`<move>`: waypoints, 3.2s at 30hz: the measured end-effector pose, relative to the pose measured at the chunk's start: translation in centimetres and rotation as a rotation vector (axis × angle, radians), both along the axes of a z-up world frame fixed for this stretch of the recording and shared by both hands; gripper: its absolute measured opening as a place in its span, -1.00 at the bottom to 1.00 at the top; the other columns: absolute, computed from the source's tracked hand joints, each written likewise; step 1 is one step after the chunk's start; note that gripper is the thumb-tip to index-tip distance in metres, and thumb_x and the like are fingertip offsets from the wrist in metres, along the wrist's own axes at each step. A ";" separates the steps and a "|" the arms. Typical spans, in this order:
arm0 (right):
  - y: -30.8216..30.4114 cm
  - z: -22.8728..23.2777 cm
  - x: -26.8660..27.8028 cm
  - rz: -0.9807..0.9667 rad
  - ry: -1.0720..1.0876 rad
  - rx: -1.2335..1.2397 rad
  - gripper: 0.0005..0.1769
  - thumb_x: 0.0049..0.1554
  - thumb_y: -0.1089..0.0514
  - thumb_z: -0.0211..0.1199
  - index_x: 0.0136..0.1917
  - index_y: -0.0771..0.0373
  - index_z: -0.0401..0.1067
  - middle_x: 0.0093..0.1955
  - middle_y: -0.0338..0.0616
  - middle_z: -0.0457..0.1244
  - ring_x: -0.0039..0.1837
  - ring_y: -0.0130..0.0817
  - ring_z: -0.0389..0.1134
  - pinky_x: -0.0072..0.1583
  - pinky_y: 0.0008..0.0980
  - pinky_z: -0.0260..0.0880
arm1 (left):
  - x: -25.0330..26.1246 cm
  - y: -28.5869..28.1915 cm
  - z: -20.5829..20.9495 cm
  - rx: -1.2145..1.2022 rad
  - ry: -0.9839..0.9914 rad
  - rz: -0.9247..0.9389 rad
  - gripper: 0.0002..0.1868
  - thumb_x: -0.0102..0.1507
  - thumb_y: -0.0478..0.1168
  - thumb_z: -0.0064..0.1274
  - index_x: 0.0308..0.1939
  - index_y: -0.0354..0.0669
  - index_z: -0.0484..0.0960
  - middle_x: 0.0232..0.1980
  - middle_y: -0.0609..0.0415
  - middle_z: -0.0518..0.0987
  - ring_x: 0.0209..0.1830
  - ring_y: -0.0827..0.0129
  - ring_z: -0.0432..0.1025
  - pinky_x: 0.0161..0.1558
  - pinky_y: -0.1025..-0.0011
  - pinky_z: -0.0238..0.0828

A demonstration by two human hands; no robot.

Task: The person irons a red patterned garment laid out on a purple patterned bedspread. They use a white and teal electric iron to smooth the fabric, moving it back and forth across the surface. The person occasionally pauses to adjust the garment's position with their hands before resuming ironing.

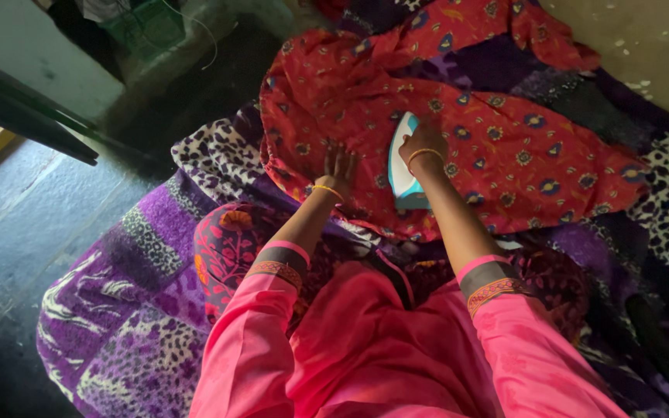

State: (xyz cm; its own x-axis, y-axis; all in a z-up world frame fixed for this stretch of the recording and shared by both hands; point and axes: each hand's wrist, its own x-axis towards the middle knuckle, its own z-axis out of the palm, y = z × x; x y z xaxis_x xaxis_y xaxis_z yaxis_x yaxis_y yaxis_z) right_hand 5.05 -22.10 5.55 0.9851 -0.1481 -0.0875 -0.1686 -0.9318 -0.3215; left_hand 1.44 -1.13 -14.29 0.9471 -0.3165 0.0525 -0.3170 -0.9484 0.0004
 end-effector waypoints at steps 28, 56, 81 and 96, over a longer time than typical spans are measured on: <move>-3.6 -3.1 -5.3 0.029 -0.110 -0.088 -0.40 0.12 -0.02 0.33 0.31 0.30 0.24 0.24 0.19 0.32 0.21 0.13 0.39 0.15 0.07 0.40 | -1.0 -2.2 3.9 0.145 0.259 0.132 -0.11 0.36 -0.15 -0.11 0.65 0.04 -0.28 0.70 -0.22 -0.33 0.61 -0.42 -0.48 -0.05 -0.62 0.30; -4.3 -2.1 1.0 -0.002 -0.057 -0.109 -0.26 0.18 0.07 0.29 0.51 0.22 0.05 0.09 0.20 0.38 0.12 0.11 0.43 0.09 0.02 0.43 | 0.1 -0.8 1.0 0.320 0.085 -0.167 -0.11 0.29 -0.17 -0.09 0.56 -0.50 -0.17 0.56 -0.59 -0.01 0.51 -0.66 -0.10 0.34 -0.55 -0.07; -20.6 1.5 -5.8 0.008 -0.083 -0.222 -0.42 0.17 -0.13 0.34 0.39 -0.02 0.29 0.10 0.16 0.39 0.12 0.23 0.42 0.07 0.16 0.43 | -0.7 0.0 2.7 0.493 -0.041 -0.198 -0.13 0.31 -0.24 -0.12 0.62 -0.43 -0.14 0.69 -0.31 -0.11 0.57 -0.54 -0.20 0.37 -0.49 -0.01; -21.5 -0.8 2.8 -0.196 0.001 -0.408 -0.33 0.23 -0.17 0.26 0.52 0.02 0.20 0.14 0.14 0.38 0.12 0.12 0.44 0.12 0.16 0.40 | -2.4 -1.6 4.2 0.062 0.222 0.086 -0.26 0.41 -0.23 -0.22 0.61 -0.24 -0.15 0.62 -0.60 -0.14 0.53 -0.75 -0.23 -0.02 -0.60 0.21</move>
State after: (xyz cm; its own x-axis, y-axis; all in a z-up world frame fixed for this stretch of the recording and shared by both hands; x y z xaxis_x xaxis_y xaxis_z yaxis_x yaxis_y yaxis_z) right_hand 7.86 -43.57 4.78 0.9349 -0.3545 0.0162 -0.3548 -0.9326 0.0660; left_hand -0.93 -2.73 -10.12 0.9570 -0.2301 -0.1769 -0.2335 -0.9724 0.0017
